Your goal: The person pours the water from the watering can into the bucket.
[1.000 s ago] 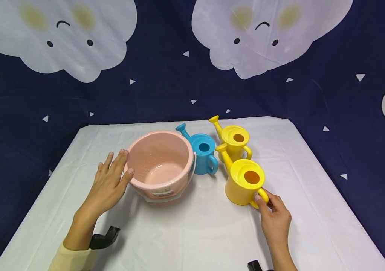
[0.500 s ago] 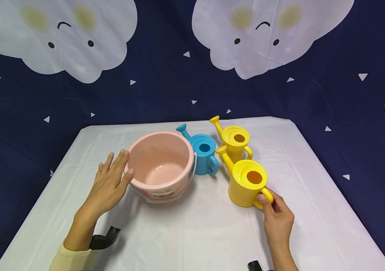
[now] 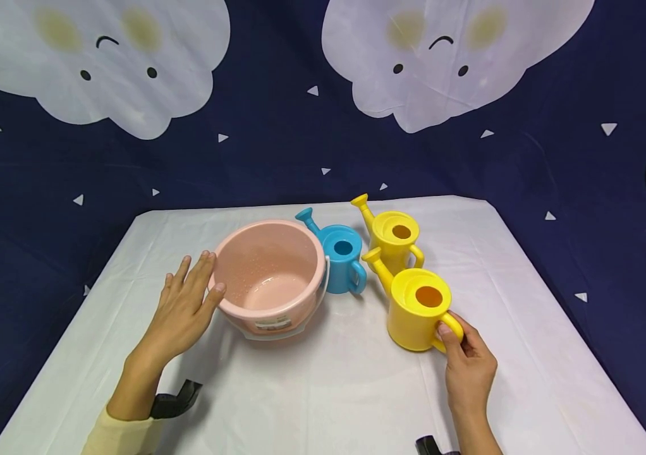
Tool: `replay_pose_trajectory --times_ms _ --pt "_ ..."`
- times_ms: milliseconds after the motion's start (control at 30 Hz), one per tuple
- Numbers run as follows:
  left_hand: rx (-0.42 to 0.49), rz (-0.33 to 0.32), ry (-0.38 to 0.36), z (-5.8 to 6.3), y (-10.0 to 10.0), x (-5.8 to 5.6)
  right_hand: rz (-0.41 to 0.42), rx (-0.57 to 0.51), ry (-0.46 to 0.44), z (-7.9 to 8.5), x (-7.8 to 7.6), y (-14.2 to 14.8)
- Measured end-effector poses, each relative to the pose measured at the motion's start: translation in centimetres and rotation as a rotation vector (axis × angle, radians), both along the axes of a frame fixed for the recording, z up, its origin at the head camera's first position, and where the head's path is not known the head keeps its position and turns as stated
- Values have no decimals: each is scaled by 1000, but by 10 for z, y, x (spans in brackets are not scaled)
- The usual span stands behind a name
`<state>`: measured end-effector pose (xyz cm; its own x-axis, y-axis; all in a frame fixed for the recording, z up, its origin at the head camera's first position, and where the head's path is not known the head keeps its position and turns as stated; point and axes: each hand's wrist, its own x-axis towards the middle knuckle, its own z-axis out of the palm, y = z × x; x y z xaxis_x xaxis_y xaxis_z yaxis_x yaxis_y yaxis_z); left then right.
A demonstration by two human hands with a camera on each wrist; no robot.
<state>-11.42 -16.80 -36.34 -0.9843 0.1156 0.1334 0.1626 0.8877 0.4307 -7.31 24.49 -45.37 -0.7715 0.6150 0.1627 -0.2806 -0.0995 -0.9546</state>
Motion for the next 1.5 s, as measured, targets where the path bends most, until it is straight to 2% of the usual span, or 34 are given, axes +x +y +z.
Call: replay_pose_trajectory --times_ms 167,467,833,1033,1367,1500 --pt "2 1 3 0 0 0 -14 -11 -18 2 0 0" --pt "4 2 8 -1 0 0 -25 -32 30 4 0 -1" --pt "1 -4 2 1 -1 0 -39 -37 31 10 -1 0" --pt "0 -10 -1 1 -1 0 -42 -10 67 18 2 4" --pt "-12 -23 -3 1 -2 -1 -5 -22 154 38 4 9" --pt "-13 -28 0 1 -2 -1 30 -64 207 47 5 9"
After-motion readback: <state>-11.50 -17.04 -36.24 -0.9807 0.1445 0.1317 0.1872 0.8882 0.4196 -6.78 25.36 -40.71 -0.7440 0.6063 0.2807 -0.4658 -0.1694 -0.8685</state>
